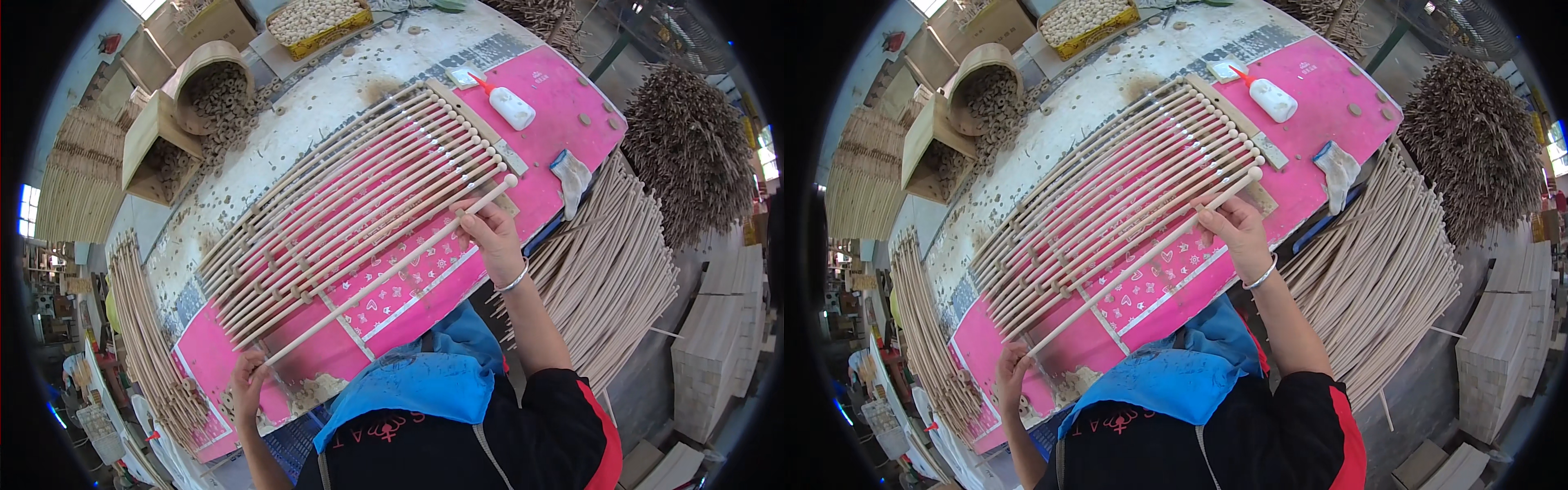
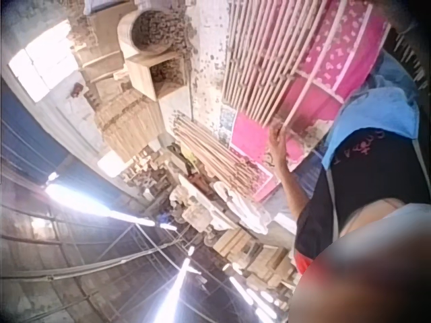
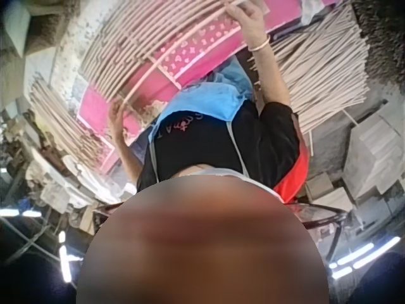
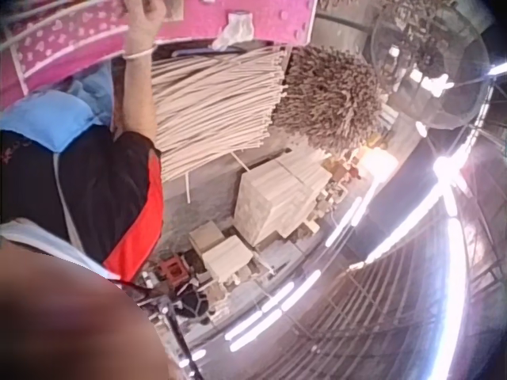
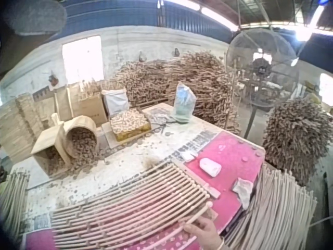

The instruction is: Assembling wooden products by inserting wooden rods through pre-drilled spacer blocks and applying glue.

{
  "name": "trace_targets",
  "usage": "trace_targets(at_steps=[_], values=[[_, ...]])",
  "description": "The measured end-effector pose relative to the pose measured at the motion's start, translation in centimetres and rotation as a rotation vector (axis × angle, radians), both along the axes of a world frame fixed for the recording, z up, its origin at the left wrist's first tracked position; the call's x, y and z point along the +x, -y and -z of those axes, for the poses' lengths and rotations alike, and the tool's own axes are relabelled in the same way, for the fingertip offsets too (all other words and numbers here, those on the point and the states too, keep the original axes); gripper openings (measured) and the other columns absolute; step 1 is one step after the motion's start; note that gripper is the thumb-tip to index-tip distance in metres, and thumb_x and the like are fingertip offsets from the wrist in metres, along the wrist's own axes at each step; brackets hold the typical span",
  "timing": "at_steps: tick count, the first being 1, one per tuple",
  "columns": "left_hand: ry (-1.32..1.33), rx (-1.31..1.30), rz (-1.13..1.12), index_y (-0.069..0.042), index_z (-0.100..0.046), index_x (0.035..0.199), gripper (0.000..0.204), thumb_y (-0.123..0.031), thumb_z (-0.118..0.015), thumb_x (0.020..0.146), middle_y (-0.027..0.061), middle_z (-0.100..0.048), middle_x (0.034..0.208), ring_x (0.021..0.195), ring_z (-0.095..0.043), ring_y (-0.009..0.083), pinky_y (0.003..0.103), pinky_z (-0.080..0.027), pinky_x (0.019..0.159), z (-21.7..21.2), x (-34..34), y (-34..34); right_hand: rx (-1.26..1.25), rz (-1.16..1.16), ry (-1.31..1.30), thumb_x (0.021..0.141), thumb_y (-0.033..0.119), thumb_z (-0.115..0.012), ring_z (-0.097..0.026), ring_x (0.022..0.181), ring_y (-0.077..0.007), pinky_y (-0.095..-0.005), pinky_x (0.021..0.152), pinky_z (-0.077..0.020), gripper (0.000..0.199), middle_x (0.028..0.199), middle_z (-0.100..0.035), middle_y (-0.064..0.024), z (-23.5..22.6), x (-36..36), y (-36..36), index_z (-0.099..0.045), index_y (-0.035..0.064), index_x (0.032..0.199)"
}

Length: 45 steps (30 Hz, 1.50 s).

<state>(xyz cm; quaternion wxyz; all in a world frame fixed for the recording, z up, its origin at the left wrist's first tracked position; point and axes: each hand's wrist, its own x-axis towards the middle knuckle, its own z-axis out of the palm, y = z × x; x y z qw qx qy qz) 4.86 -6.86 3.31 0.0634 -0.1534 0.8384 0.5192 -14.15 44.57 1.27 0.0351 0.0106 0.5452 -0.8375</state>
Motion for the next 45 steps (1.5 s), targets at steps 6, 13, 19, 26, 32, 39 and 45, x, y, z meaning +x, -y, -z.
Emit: trace_targets(at_steps=[6, 13, 19, 26, 32, 39, 45], values=[[0.204, -0.061, 0.302, 0.004, -0.075, 0.111, 0.025, -0.020, -0.070, 0.106, 0.0004, -0.061, 0.083, 0.077, -0.056, 0.0113, 0.028, -0.045, 0.071, -0.8, -2.1, -2.5, -0.047, 0.057, 0.003, 0.104, 0.025, -0.078, -0.064, 0.069, -0.0111, -0.0267, 0.064, -0.0527, 0.033, 0.084, -0.069, -0.0044, 1.0, 0.4, -1.0, -0.074, -0.0014, 0.123], [-0.113, -0.064, 0.120, 0.004, -0.074, 0.107, 0.019, -0.011, -0.077, 0.096, 0.0056, -0.066, 0.089, 0.087, -0.062, 0.0123, 0.030, -0.049, 0.076, 1.8, -2.4, -7.5, 0.096, 0.226, 0.122, 0.106, 0.027, -0.075, -0.059, 0.064, -0.0085, -0.0263, 0.059, -0.0458, 0.025, 0.077, -0.065, -0.0001, 2.5, 0.5, -3.0, -0.073, 0.0029, 0.108], [-0.176, -0.320, 0.201, 0.003, -0.078, 0.107, 0.014, -0.005, -0.073, 0.097, 0.0112, -0.064, 0.091, 0.082, -0.063, 0.0235, 0.036, -0.049, 0.075, 1.5, -2.9, -9.3, -0.015, 0.177, 0.157, 0.105, 0.027, -0.076, -0.063, 0.070, -0.0085, -0.0265, 0.065, -0.0526, 0.031, 0.088, -0.069, 0.0008, 1.5, 0.7, -4.1, -0.075, 0.0003, 0.120], [-0.257, -0.304, 0.128, 0.001, -0.078, 0.107, 0.013, -0.006, -0.074, 0.096, 0.0123, -0.065, 0.096, 0.092, -0.064, 0.0244, 0.035, -0.050, 0.082, 3.2, -3.1, -10.6, 0.385, 0.186, 0.230, 0.098, 0.033, -0.084, -0.064, 0.066, -0.0098, -0.0286, 0.060, -0.0510, 0.036, 0.081, -0.071, -0.0010, 2.6, -0.6, -5.4, -0.078, -0.0003, 0.109], [-0.310, -0.445, 0.111, -0.003, -0.078, 0.107, 0.015, -0.008, -0.076, 0.094, 0.0123, -0.068, 0.100, 0.100, -0.065, 0.0302, 0.042, -0.049, 0.092, 5.0, -4.6, -12.3, 0.836, 0.415, 0.176, 0.092, 0.036, -0.088, -0.065, 0.062, -0.0141, -0.0336, 0.059, -0.0510, 0.038, 0.069, -0.070, -0.0068, 3.9, -2.3, -6.0, -0.077, -0.0002, 0.088], [-0.370, -0.646, 0.178, -0.005, -0.078, 0.113, 0.021, -0.010, -0.078, 0.092, 0.0128, -0.070, 0.108, 0.106, -0.064, 0.0332, 0.044, -0.048, 0.096, 4.6, -5.6, -14.1, 0.879, 0.510, 0.062, 0.097, 0.026, -0.083, -0.067, 0.070, -0.0124, -0.0312, 0.065, -0.0524, 0.027, 0.080, -0.074, -0.0065, 5.2, -1.2, -6.3, -0.076, 0.0001, 0.100], [-0.399, -0.815, 0.148, -0.007, -0.072, 0.126, 0.034, -0.006, -0.077, 0.092, 0.0144, -0.070, 0.118, 0.119, -0.062, 0.0375, 0.047, -0.045, 0.104, 3.6, -8.0, -12.7, 0.743, 0.542, -0.059, 0.101, 0.015, -0.077, -0.064, 0.073, -0.0087, -0.0266, 0.067, -0.0508, 0.016, 0.083, -0.071, -0.0024, 6.7, 0.2, -6.2, -0.074, -0.0002, 0.107]])
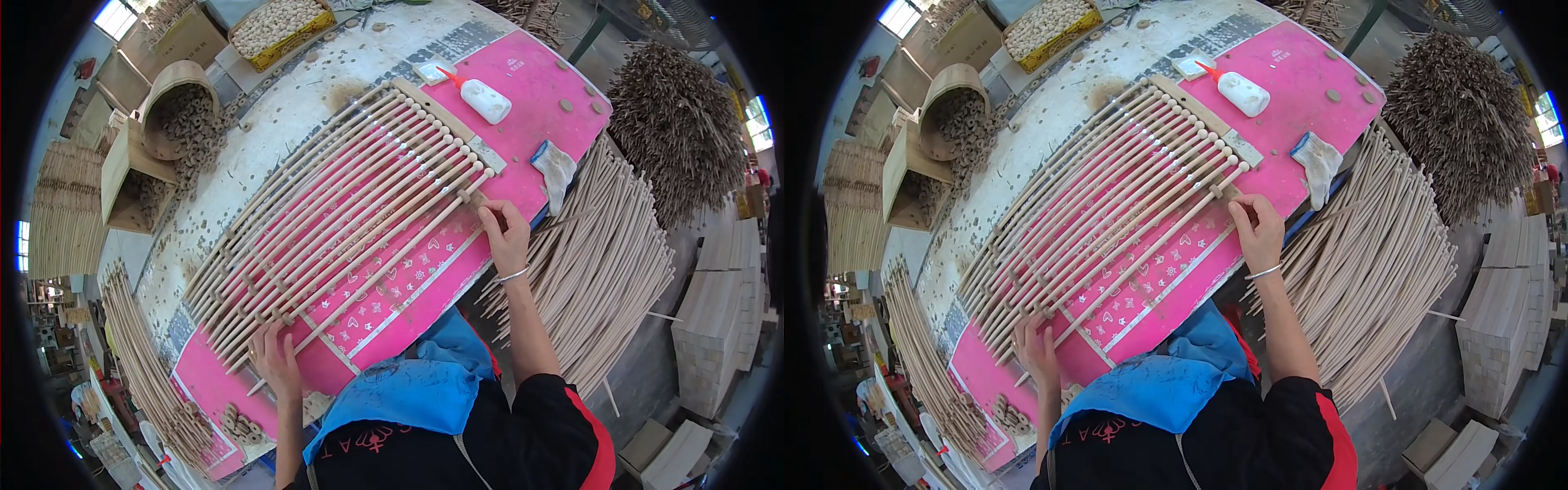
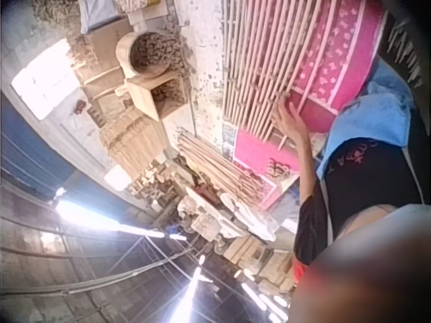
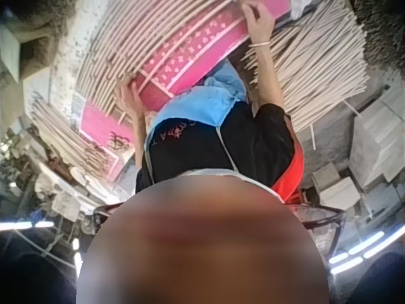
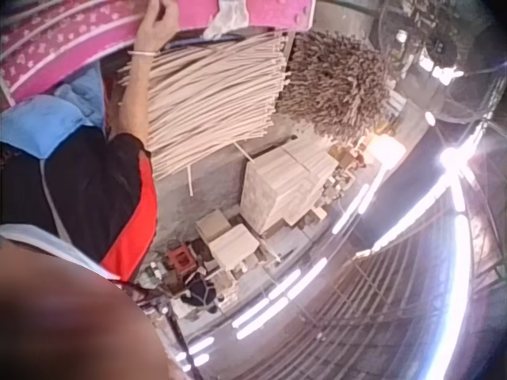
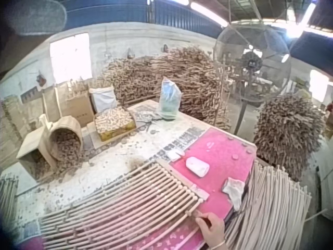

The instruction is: Assembling wooden products by inserting wooden rods through pre-drilled spacer blocks and applying glue.

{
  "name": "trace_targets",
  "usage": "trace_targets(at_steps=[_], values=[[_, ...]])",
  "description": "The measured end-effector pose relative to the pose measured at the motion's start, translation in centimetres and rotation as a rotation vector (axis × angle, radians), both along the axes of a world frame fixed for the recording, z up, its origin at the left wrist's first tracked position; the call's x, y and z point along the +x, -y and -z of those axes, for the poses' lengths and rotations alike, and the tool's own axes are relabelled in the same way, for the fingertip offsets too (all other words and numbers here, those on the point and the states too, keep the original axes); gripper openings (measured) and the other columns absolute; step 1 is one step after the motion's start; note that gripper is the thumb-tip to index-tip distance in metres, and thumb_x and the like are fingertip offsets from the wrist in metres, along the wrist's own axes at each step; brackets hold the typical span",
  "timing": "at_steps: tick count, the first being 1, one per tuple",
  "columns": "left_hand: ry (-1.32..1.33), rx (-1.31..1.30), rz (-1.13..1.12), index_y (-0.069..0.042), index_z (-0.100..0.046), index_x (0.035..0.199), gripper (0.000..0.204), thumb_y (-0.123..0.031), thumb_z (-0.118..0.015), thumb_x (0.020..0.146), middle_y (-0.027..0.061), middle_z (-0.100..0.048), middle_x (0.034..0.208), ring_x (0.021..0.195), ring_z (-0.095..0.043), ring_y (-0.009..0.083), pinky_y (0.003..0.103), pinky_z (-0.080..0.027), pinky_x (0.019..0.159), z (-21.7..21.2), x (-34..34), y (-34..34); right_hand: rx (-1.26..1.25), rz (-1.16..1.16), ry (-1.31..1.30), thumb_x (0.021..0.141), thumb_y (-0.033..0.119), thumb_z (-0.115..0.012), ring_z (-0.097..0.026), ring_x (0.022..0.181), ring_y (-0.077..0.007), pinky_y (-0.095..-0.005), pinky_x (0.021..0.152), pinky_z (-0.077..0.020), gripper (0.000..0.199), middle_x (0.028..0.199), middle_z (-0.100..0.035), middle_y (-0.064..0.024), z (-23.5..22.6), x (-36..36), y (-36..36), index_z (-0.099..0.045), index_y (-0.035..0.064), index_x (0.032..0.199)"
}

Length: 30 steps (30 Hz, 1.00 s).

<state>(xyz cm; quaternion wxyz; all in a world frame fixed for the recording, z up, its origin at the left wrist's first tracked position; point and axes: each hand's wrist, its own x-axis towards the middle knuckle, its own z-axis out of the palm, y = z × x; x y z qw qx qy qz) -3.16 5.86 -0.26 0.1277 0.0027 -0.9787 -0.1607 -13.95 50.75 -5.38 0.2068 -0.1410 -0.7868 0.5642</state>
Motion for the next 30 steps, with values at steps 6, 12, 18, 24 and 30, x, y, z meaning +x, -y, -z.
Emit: trace_targets(at_steps=[6, 12, 18, 24, 30], values=[[0.082, 0.053, 0.057, -0.004, -0.071, 0.124, 0.031, 0.000, -0.074, 0.093, 0.0149, -0.068, 0.118, 0.111, -0.064, 0.0368, 0.048, -0.047, 0.101, 0.4, -1.5, 0.9, -0.103, -0.028, -0.006, 0.103, 0.011, -0.074, -0.063, 0.075, -0.0085, -0.0259, 0.069, -0.0504, 0.013, 0.085, -0.070, -0.0018, -0.1, 0.8, 0.2, -0.075, -0.0007, 0.110], [-0.029, 0.295, 0.131, 0.001, -0.070, 0.127, 0.034, 0.008, -0.071, 0.093, 0.0145, -0.067, 0.106, 0.100, -0.067, 0.0328, 0.041, -0.054, 0.089, -2.3, -1.2, 1.4, -0.074, -0.199, -0.053, 0.105, 0.010, -0.072, -0.066, 0.082, -0.0078, -0.0259, 0.072, -0.0513, 0.014, 0.092, -0.074, -0.0021, -2.8, 2.5, 3.0, -0.077, 0.0002, 0.114], [-0.064, 0.286, 0.128, -0.001, -0.073, 0.132, 0.038, 0.007, -0.072, 0.094, 0.0146, -0.068, 0.108, 0.096, -0.070, 0.0287, 0.039, -0.057, 0.084, -6.0, -0.2, -1.4, -0.618, -0.908, 0.269, 0.102, 0.017, -0.078, -0.072, 0.091, -0.0114, -0.0282, 0.081, -0.0580, 0.041, 0.102, -0.076, -0.0035, -4.3, 4.0, 14.3, -0.067, 0.0060, 0.141], [-0.091, 0.258, 0.160, -0.001, -0.069, 0.142, 0.048, 0.003, -0.073, 0.094, 0.0166, -0.069, 0.106, 0.093, -0.069, 0.0319, 0.043, -0.054, 0.080, -5.3, 0.9, -5.7, -1.015, -1.075, 0.392, 0.100, 0.019, -0.082, -0.069, 0.083, -0.0094, -0.0273, 0.071, -0.0575, 0.040, 0.095, -0.073, -0.0003, -3.0, 6.1, 23.1, -0.066, 0.0045, 0.134], [-0.038, 0.237, 0.087, 0.000, -0.069, 0.142, 0.046, 0.003, -0.067, 0.096, 0.0153, -0.066, 0.102, 0.094, -0.062, 0.0308, 0.042, -0.050, 0.086, -4.7, 2.5, -3.8, -0.993, -0.826, 0.347, 0.102, 0.018, -0.079, -0.066, 0.078, -0.0073, -0.0256, 0.067, -0.0551, 0.029, 0.096, -0.073, 0.0002, -4.2, 4.7, 19.6, -0.072, 0.0028, 0.125]])
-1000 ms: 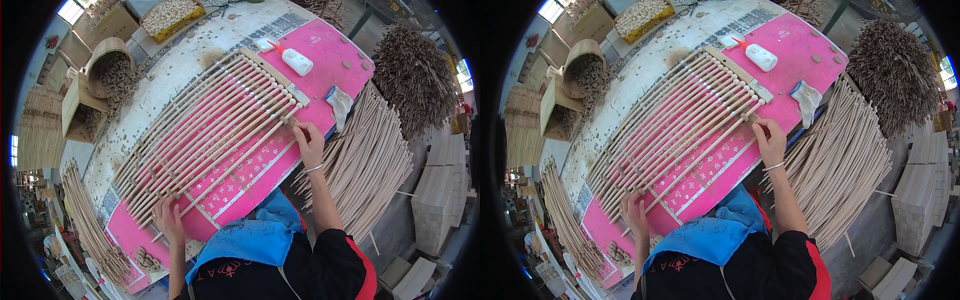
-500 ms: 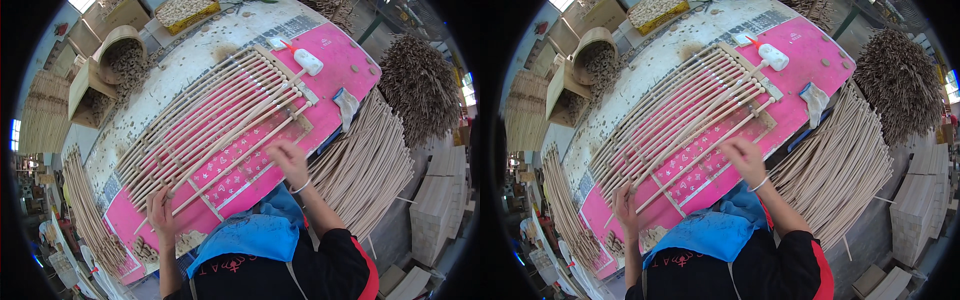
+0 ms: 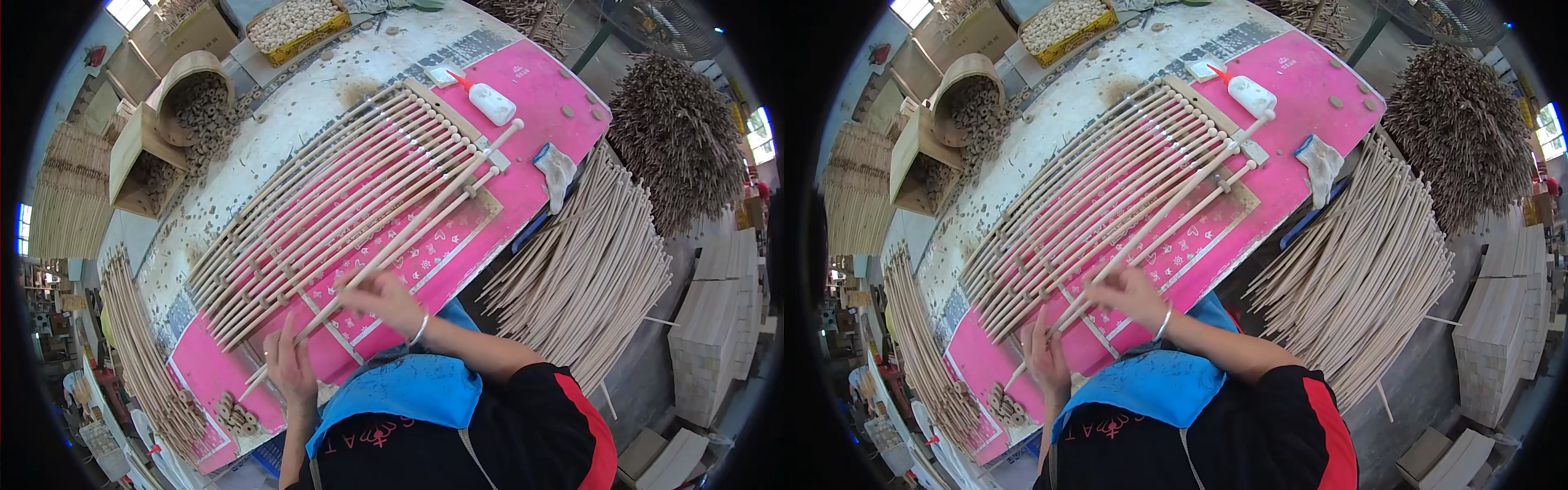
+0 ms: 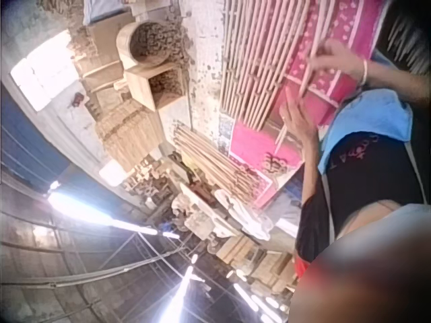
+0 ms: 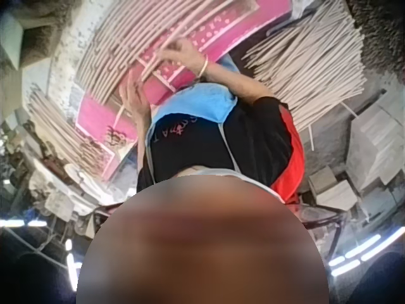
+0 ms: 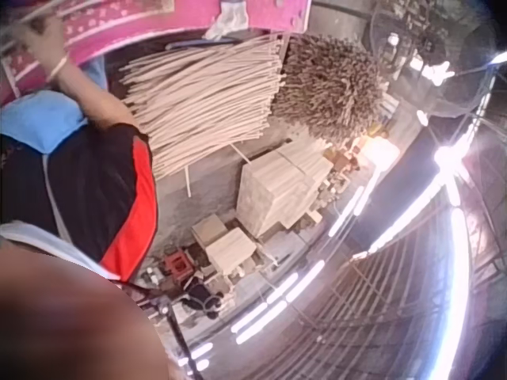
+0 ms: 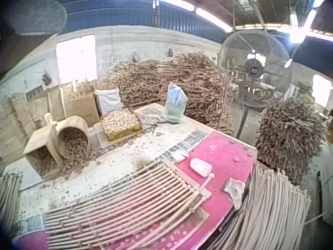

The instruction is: Assembling wooden products by inserting wooden rods through pre-drilled spacer blocks and applying glue.

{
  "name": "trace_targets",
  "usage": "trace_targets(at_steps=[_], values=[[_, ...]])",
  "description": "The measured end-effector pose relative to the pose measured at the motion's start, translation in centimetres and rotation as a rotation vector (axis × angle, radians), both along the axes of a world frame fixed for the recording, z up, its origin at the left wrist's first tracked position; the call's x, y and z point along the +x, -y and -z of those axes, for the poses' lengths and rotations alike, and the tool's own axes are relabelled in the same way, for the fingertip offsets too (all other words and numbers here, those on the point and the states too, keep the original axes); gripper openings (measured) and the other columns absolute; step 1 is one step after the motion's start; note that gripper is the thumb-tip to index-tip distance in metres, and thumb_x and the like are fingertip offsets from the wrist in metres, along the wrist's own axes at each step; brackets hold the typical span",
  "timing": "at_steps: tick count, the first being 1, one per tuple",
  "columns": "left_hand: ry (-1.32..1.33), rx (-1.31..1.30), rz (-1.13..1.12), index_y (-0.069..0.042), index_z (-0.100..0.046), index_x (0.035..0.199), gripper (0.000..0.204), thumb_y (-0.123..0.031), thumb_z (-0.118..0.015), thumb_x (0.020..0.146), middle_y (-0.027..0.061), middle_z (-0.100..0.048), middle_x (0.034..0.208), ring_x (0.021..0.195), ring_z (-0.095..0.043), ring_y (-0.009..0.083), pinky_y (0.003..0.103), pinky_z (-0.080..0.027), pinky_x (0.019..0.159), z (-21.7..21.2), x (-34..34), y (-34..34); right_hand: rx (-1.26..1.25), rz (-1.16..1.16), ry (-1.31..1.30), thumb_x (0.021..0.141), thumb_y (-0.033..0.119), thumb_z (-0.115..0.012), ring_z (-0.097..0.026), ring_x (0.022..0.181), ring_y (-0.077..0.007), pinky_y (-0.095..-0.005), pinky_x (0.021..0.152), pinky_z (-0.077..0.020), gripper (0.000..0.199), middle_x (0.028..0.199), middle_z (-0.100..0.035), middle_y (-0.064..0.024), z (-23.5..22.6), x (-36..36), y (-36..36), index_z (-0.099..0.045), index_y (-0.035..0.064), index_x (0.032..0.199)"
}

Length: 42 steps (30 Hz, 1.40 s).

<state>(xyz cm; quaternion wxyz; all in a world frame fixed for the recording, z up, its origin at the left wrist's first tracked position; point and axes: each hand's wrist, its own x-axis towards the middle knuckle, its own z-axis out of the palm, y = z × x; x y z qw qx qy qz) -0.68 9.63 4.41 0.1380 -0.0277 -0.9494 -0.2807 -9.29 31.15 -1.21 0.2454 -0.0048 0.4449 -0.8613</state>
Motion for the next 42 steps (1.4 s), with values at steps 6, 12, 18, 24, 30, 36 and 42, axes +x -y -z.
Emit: trace_targets(at_steps=[6, 12, 18, 24, 30, 36, 42], values=[[0.218, 0.134, 0.014, 0.000, -0.074, 0.131, 0.033, -0.005, -0.065, 0.099, 0.0111, -0.062, 0.098, 0.096, -0.060, 0.0271, 0.039, -0.046, 0.096, 0.6, 1.6, 6.9, 0.070, 0.355, -0.075, 0.103, 0.013, -0.073, -0.068, 0.081, -0.0095, -0.0261, 0.070, -0.0547, 0.032, 0.101, -0.074, -0.0026, -1.6, -4.4, -9.4, -0.072, -0.0003, 0.132], [0.267, 0.262, -0.027, 0.001, -0.072, 0.111, 0.013, -0.002, -0.067, 0.100, 0.0087, -0.065, 0.098, 0.094, -0.063, 0.0213, 0.034, -0.049, 0.091, 1.6, 2.9, 10.0, 0.086, 0.399, -0.188, 0.105, 0.017, -0.073, -0.065, 0.086, -0.0106, -0.0282, 0.079, -0.0545, 0.036, 0.100, -0.071, -0.0017, -3.2, -3.8, -13.3, -0.069, -0.0012, 0.136], [0.287, 0.414, -0.141, 0.000, -0.072, 0.109, 0.011, 0.000, -0.070, 0.098, 0.0070, -0.068, 0.102, 0.097, -0.068, 0.0176, 0.031, -0.054, 0.090, 2.6, 2.9, 9.5, 0.125, 0.475, -0.210, 0.102, 0.019, -0.077, -0.063, 0.080, -0.0098, -0.0268, 0.072, -0.0522, 0.034, 0.096, -0.068, -0.0009, -2.4, -3.6, -14.0, -0.072, -0.0007, 0.129], [0.228, 0.345, -0.153, 0.000, -0.073, 0.109, 0.014, 0.001, -0.072, 0.096, 0.0078, -0.072, 0.104, 0.098, -0.069, 0.0188, 0.032, -0.054, 0.091, 2.9, 2.9, 9.2, 0.139, 0.418, -0.233, 0.100, 0.037, -0.081, -0.064, 0.082, -0.0102, -0.0267, 0.071, -0.0507, 0.049, 0.096, -0.067, 0.0002, -2.7, -3.4, -15.6, -0.069, 0.0028, 0.134], [0.229, 0.329, -0.180, -0.001, -0.074, 0.109, 0.014, 0.001, -0.073, 0.095, 0.0073, -0.072, 0.103, 0.099, -0.068, 0.0195, 0.033, -0.052, 0.093, 3.1, 2.6, 8.5, 0.230, 0.429, -0.134, 0.102, 0.023, -0.077, -0.061, 0.077, -0.0074, -0.0242, 0.068, -0.0487, 0.037, 0.091, -0.066, 0.0010, -2.3, -3.7, -16.3, -0.071, 0.0019, 0.132], [0.235, 0.310, -0.172, -0.001, -0.075, 0.108, 0.014, -0.002, -0.074, 0.094, 0.0082, -0.072, 0.102, 0.099, -0.068, 0.0216, 0.035, -0.051, 0.094, 3.3, 2.1, 7.9, 0.215, 0.430, -0.128, 0.103, 0.022, -0.077, -0.062, 0.075, -0.0068, -0.0247, 0.065, -0.0483, 0.030, 0.090, -0.069, 0.0010, -2.1, -3.9, -16.8, -0.073, 0.0021, 0.125], [0.242, 0.276, -0.157, -0.002, -0.075, 0.109, 0.013, -0.004, -0.073, 0.096, 0.0083, -0.072, 0.103, 0.100, -0.067, 0.0221, 0.036, -0.050, 0.093, 3.2, 0.6, 6.0, 0.532, 0.537, -0.087, 0.101, 0.025, -0.081, -0.059, 0.068, -0.0055, -0.0241, 0.061, -0.0463, 0.026, 0.082, -0.067, 0.0030, -1.4, -5.9, -17.4, -0.074, 0.0013, 0.109]])
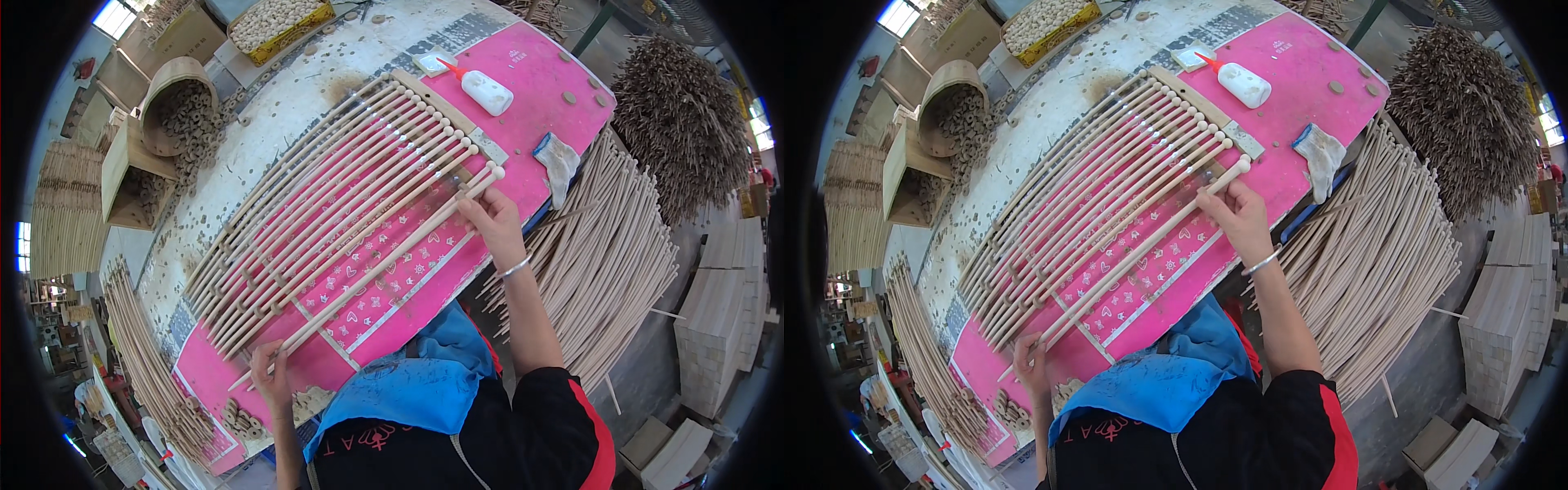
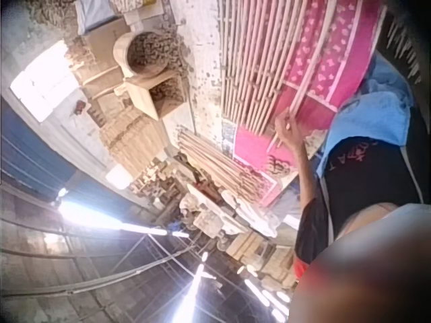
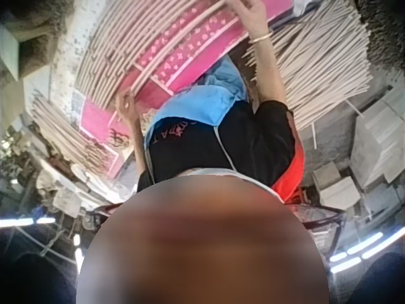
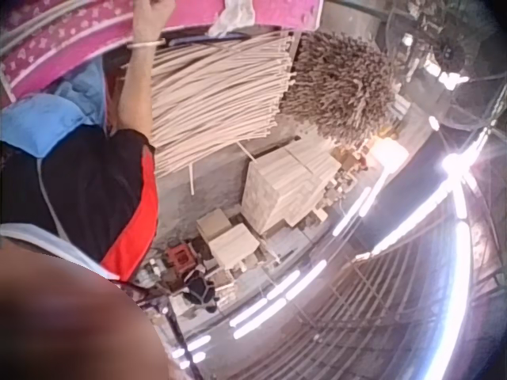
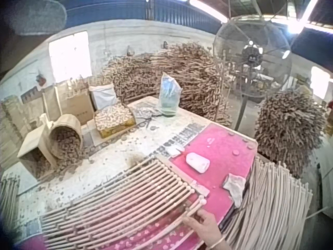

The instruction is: Assembling wooden products by inserting wooden rods through pre-drilled spacer blocks and applying glue.

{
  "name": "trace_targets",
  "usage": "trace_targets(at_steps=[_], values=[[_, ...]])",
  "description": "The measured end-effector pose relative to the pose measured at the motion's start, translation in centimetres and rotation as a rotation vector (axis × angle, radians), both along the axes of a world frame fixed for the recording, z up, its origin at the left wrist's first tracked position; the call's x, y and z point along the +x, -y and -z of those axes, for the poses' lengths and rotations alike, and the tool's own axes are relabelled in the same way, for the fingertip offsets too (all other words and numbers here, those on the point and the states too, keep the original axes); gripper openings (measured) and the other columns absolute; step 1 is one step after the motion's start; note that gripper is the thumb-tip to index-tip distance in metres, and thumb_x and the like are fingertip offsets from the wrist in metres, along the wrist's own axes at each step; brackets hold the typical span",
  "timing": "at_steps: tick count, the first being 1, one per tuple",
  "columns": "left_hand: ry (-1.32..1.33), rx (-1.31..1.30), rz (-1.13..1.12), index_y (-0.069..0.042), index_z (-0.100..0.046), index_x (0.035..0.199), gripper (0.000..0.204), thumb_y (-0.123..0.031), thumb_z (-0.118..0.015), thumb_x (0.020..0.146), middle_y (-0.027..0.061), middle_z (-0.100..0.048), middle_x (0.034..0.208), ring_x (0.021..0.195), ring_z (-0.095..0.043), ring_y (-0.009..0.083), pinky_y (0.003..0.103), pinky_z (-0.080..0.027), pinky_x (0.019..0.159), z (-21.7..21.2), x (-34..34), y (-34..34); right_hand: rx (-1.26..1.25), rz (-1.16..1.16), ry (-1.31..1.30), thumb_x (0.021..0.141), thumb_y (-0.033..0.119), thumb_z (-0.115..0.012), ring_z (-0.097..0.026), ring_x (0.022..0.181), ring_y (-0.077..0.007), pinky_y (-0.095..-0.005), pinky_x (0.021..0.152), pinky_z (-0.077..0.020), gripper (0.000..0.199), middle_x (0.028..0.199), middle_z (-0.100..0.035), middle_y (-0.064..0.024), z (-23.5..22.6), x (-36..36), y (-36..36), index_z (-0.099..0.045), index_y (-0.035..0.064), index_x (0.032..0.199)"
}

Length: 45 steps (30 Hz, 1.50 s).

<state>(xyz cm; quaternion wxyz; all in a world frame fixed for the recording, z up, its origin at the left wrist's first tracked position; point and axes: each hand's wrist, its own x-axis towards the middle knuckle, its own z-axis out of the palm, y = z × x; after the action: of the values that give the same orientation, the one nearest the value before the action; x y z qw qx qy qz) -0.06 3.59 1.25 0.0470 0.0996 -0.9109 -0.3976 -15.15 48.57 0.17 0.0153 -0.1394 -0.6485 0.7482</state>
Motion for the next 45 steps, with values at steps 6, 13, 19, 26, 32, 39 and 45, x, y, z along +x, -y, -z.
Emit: trace_targets(at_steps=[6, 13, 19, 26, 32, 39, 45], values=[[-0.022, -0.079, 0.011, -0.004, -0.075, 0.113, 0.016, -0.007, -0.072, 0.098, 0.0093, -0.071, 0.104, 0.100, -0.066, 0.0248, 0.038, -0.047, 0.093, 0.5, -2.4, -3.0, 0.220, 0.215, -0.072, 0.102, 0.026, -0.082, -0.055, 0.068, -0.0026, -0.0212, 0.058, -0.0434, 0.026, 0.078, -0.066, 0.0038, 2.0, -2.1, -2.3, -0.072, 0.0020, 0.099], [0.018, -0.094, 0.041, -0.003, -0.075, 0.114, 0.017, -0.006, -0.072, 0.097, 0.0113, -0.070, 0.107, 0.107, -0.065, 0.0282, 0.041, -0.046, 0.096, 1.6, -4.1, -4.2, 0.187, 0.191, -0.112, 0.107, 0.026, -0.075, -0.060, 0.072, -0.0046, -0.0225, 0.063, -0.0479, 0.025, 0.082, -0.067, 0.0016, 3.0, -0.8, -2.7, -0.072, 0.0011, 0.107], [-0.138, -0.234, 0.114, -0.004, -0.075, 0.117, 0.023, -0.004, -0.075, 0.094, 0.0125, -0.069, 0.116, 0.111, -0.062, 0.0328, 0.045, -0.047, 0.099, 1.5, -5.2, -4.4, 0.170, 0.111, -0.106, 0.109, 0.024, -0.072, -0.061, 0.073, -0.0060, -0.0228, 0.065, -0.0489, 0.023, 0.083, -0.067, 0.0007, 3.0, 0.1, -2.0, -0.072, 0.0010, 0.109], [-0.159, -0.565, 0.235, -0.006, -0.073, 0.112, 0.020, -0.006, -0.077, 0.093, 0.0079, -0.067, 0.110, 0.107, -0.062, 0.0310, 0.046, -0.045, 0.099, 1.3, -8.4, -3.2, 0.159, 0.061, -0.112, 0.110, 0.023, -0.069, -0.061, 0.075, -0.0059, -0.0226, 0.067, -0.0489, 0.022, 0.083, -0.066, 0.0011, 2.7, 1.0, -1.0, -0.074, 0.0013, 0.111], [-0.269, -0.420, 0.186, -0.006, -0.074, 0.107, 0.015, -0.002, -0.075, 0.093, 0.0093, -0.066, 0.104, 0.101, -0.060, 0.0306, 0.044, -0.045, 0.093, 0.7, -8.5, -2.4, 0.174, -0.074, -0.112, 0.109, 0.020, -0.069, -0.063, 0.078, -0.0055, -0.0233, 0.069, -0.0499, 0.021, 0.086, -0.069, 0.0003, 2.4, 1.5, 0.9, -0.076, 0.0007, 0.115], [-0.367, -0.445, 0.172, -0.003, -0.074, 0.108, 0.017, 0.002, -0.073, 0.092, 0.0113, -0.066, 0.104, 0.098, -0.059, 0.0311, 0.043, -0.045, 0.091, -3.5, -6.9, -2.9, -0.154, -0.385, -0.091, 0.109, 0.023, -0.070, -0.065, 0.080, -0.0046, -0.0224, 0.070, -0.0515, 0.027, 0.087, -0.073, -0.0013, 0.8, 1.4, 10.6, -0.076, 0.0031, 0.126], [-0.305, -0.340, 0.218, -0.002, -0.074, 0.120, 0.029, 0.001, -0.076, 0.091, 0.0121, -0.067, 0.104, 0.097, -0.063, 0.0302, 0.042, -0.049, 0.085, -5.0, -3.9, -4.0, -0.470, -0.373, 0.130, 0.113, 0.036, -0.064, -0.063, 0.068, -0.0053, -0.0221, 0.062, -0.0500, 0.031, 0.083, -0.070, 0.0037, 0.3, 0.9, 14.1, -0.076, 0.0071, 0.114]])
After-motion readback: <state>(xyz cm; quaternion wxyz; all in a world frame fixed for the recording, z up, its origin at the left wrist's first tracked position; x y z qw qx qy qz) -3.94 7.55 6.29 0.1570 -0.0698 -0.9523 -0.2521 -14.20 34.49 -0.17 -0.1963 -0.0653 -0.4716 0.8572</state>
